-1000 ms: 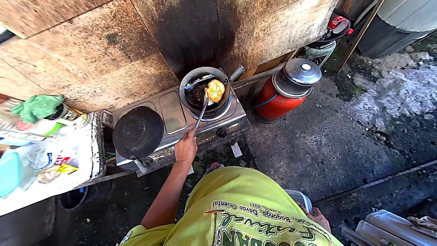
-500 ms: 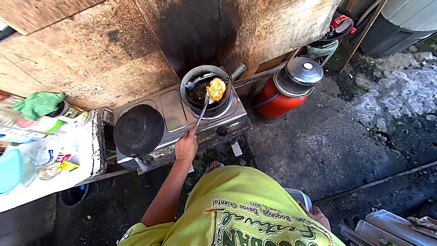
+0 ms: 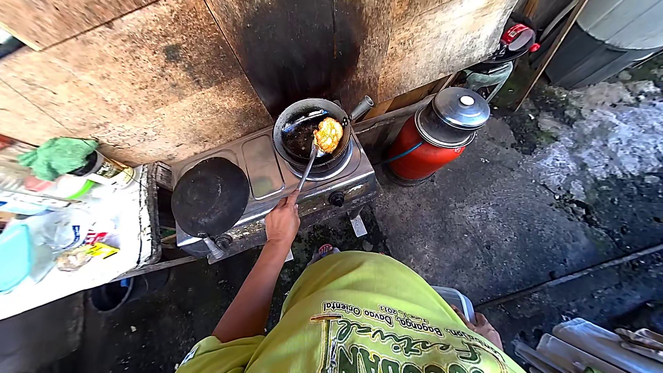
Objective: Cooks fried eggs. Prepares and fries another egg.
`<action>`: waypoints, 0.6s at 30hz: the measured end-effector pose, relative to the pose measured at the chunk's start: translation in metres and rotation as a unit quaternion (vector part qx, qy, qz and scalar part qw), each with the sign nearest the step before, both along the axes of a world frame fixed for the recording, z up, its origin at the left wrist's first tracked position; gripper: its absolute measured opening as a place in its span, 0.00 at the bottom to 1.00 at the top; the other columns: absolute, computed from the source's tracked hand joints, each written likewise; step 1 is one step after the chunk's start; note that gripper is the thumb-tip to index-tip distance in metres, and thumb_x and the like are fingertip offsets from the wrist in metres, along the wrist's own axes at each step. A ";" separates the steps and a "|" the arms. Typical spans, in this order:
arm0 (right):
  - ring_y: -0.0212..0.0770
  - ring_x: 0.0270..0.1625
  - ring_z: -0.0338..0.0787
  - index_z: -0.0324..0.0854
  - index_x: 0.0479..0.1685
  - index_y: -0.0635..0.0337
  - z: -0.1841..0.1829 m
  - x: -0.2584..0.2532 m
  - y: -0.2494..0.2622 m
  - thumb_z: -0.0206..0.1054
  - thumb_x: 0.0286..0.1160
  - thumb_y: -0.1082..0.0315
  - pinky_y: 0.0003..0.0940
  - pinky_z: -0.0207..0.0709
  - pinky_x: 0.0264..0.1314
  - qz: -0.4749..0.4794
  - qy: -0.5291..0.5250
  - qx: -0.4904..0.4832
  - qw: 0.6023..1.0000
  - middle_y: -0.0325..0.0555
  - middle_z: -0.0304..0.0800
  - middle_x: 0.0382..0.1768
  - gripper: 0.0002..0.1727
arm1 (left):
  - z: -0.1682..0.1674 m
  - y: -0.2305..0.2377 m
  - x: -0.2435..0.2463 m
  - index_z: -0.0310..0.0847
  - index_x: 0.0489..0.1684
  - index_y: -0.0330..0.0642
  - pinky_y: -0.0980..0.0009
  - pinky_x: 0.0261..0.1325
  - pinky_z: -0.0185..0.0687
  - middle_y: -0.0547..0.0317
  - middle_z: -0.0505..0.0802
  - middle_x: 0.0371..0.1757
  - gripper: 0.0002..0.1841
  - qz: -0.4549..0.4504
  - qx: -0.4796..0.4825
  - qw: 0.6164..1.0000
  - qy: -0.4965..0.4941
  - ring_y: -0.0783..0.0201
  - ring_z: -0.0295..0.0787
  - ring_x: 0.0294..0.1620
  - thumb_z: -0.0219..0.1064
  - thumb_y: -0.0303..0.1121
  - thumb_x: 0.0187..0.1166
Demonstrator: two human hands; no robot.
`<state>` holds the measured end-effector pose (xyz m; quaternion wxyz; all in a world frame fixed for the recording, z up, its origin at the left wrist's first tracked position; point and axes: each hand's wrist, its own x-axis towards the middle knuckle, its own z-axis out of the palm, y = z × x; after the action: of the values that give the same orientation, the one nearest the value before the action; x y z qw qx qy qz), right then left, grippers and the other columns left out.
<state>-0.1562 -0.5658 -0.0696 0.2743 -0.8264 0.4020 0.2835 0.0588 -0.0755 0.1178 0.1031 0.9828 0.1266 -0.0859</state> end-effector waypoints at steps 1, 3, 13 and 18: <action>0.74 0.69 0.85 0.76 0.73 0.72 0.000 0.000 0.000 0.71 0.77 0.40 0.72 0.71 0.73 -0.001 -0.001 -0.001 1.000 0.77 0.87 0.61 0.42 | 0.000 0.000 0.000 0.75 0.85 0.57 0.42 0.60 0.84 0.43 0.92 0.66 0.24 0.001 0.001 1.000 0.003 0.39 0.93 0.58 0.58 0.33 0.90; 0.74 0.71 0.84 0.75 0.74 0.72 0.006 0.003 0.003 0.71 0.79 0.40 0.71 0.70 0.74 0.002 0.004 0.005 1.000 0.78 0.86 0.62 0.42 | 0.001 -0.001 0.000 0.75 0.85 0.57 0.42 0.60 0.84 0.43 0.92 0.66 0.24 0.002 0.000 1.000 0.002 0.39 0.93 0.58 0.59 0.33 0.90; 0.73 0.70 0.84 0.76 0.74 0.71 0.006 0.002 0.002 0.69 0.79 0.39 0.72 0.70 0.73 0.007 0.010 0.002 1.000 0.77 0.87 0.62 0.41 | -0.002 0.002 -0.001 0.76 0.84 0.57 0.42 0.59 0.85 0.43 0.93 0.65 0.23 0.003 -0.003 1.000 -0.009 0.38 0.94 0.57 0.59 0.33 0.90; 0.74 0.70 0.84 0.76 0.74 0.71 0.008 0.002 0.003 0.70 0.79 0.40 0.72 0.70 0.73 0.005 0.008 0.002 1.000 0.77 0.87 0.61 0.41 | -0.003 0.002 0.000 0.76 0.84 0.57 0.41 0.59 0.84 0.44 0.93 0.65 0.23 0.004 -0.003 1.000 -0.010 0.39 0.94 0.57 0.58 0.33 0.90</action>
<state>-0.1541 -0.5626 -0.0619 0.2715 -0.8257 0.3991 0.2919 0.0584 -0.0734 0.1143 0.1072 0.9829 0.1293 -0.0758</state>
